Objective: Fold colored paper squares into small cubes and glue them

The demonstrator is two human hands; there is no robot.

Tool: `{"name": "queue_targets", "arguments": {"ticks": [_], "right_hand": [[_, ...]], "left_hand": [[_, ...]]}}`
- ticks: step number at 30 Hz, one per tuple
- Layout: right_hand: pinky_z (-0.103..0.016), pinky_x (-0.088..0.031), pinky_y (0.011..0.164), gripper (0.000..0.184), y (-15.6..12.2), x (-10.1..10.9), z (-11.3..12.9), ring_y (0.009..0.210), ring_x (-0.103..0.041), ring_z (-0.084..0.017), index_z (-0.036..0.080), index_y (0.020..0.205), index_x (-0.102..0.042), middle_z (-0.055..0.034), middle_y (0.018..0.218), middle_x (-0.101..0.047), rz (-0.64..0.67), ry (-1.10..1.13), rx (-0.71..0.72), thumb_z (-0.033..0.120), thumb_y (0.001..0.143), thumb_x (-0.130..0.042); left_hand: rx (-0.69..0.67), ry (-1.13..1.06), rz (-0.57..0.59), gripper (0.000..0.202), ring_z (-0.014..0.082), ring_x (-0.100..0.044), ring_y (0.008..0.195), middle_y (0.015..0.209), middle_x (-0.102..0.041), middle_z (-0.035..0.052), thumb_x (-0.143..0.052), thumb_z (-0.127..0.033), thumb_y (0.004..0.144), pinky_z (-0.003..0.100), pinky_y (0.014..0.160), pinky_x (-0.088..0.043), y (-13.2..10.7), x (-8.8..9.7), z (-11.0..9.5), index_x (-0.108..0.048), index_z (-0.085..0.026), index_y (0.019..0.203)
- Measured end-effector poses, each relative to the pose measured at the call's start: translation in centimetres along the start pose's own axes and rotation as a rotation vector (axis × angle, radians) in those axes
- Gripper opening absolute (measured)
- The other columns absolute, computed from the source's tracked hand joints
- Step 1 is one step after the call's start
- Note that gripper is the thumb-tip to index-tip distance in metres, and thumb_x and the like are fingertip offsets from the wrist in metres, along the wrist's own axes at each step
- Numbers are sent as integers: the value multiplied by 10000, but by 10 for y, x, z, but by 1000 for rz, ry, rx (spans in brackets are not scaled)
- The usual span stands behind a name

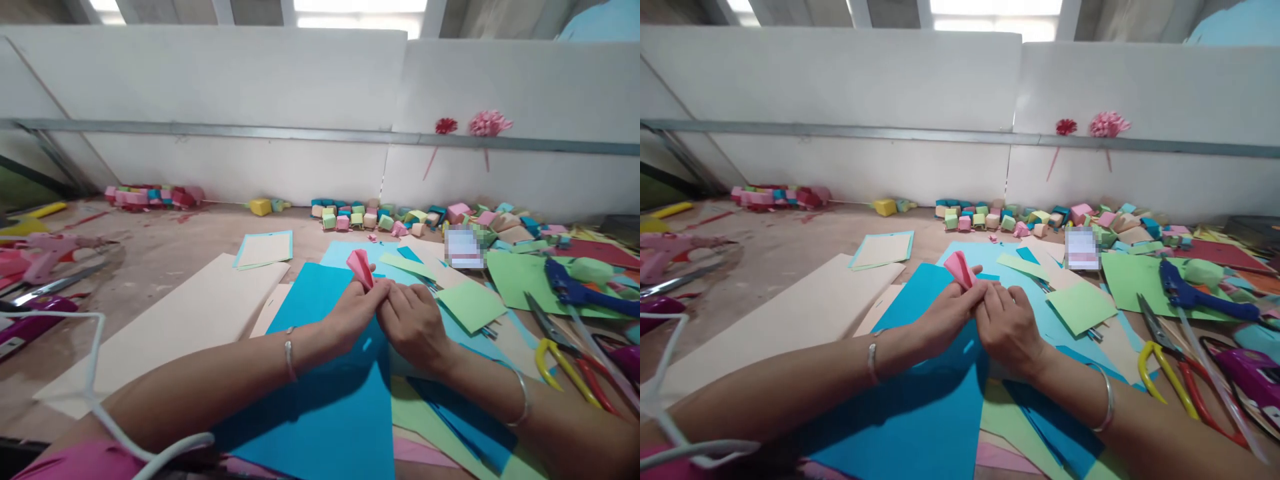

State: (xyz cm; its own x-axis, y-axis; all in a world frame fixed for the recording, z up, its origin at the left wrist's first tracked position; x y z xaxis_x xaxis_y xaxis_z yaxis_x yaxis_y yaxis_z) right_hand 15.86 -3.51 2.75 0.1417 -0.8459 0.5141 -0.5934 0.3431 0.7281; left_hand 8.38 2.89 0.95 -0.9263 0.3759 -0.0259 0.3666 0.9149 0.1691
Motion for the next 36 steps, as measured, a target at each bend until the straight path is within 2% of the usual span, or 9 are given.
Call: {"name": "queue_targets", "arguments": {"ticks": [2,4,7,12,15,17,23,28,36], "right_hand": [[-402,-407,686,194,-1,-3,2,917,-625,-289,48,958,-663,-224,1014,-696,5,64,1,78,908,-479],[-409,-429,730,214,-2,-6,1,979,-612,-287,54,1033,-654,-211,1091,-682,1,174,-8,91,915,-480],[-391,-461,759,198,-3,-7,-12,923,-606,-244,102,1047,-642,-147,1007,-689,-62,333,-113,86,905,-506],[-405,-503,799,333,-2,5,-43,958,-565,-246,141,1196,-567,-144,1029,-606,-202,426,-268,77,870,-566],[-397,-515,792,405,2,14,-47,963,-556,-235,189,1227,-554,-128,1055,-584,-223,445,-225,42,850,-578],[-388,-520,781,370,5,19,-45,967,-560,-230,207,1172,-590,-118,1054,-584,-235,456,-177,32,847,-576],[-353,-521,756,165,10,23,-40,909,-595,-199,192,971,-655,-91,978,-637,-233,490,-112,82,874,-580],[-357,-500,773,196,8,23,-35,934,-617,-205,176,1030,-667,-91,998,-684,-211,431,32,86,864,-616],[-338,-496,762,232,5,19,-41,899,-611,-184,211,1051,-673,-68,944,-680,-214,465,-55,80,881,-584]], "left_hand": [[31,-13,-35,200,205,-597,1012,1037,-646,103,-549,-332,880,355,902,-497,7,6,5,-619,-155,943],[-27,-6,-14,215,183,-602,888,958,-641,74,-555,-339,859,331,815,-505,13,15,6,-586,-162,976],[-189,67,70,278,152,-554,737,807,-601,35,-540,-438,857,298,727,-470,17,28,2,-563,-164,900],[-293,242,184,326,162,-524,748,808,-610,42,-425,-463,921,308,752,-425,13,27,2,-549,-175,832],[-312,272,257,263,171,-528,774,848,-607,45,-400,-390,935,321,761,-420,7,20,2,-534,-178,856],[-321,291,276,218,175,-528,778,849,-595,46,-395,-334,926,326,751,-422,5,18,1,-524,-177,845],[-284,417,245,164,156,-472,714,802,-556,25,-390,-291,907,295,667,-404,5,21,5,-488,-180,837],[-288,517,219,189,150,-457,701,774,-542,10,-369,-292,907,275,644,-387,8,25,10,-472,-188,787],[-324,507,266,224,165,-482,708,770,-569,29,-357,-284,906,290,676,-433,8,22,12,-489,-187,754]]}}
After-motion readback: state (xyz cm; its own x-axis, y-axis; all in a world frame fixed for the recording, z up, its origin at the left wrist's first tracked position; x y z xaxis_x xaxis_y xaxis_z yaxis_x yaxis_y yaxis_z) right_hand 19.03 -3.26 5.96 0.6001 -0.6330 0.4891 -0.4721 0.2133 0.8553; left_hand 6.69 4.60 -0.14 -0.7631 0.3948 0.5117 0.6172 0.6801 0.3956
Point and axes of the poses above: each hand's wrist, its own y-axis towards the middle knuckle, its own x-axis out of the back of the hand, z = x × y, the point moved 6 cm from there along y, towards the middle knuckle
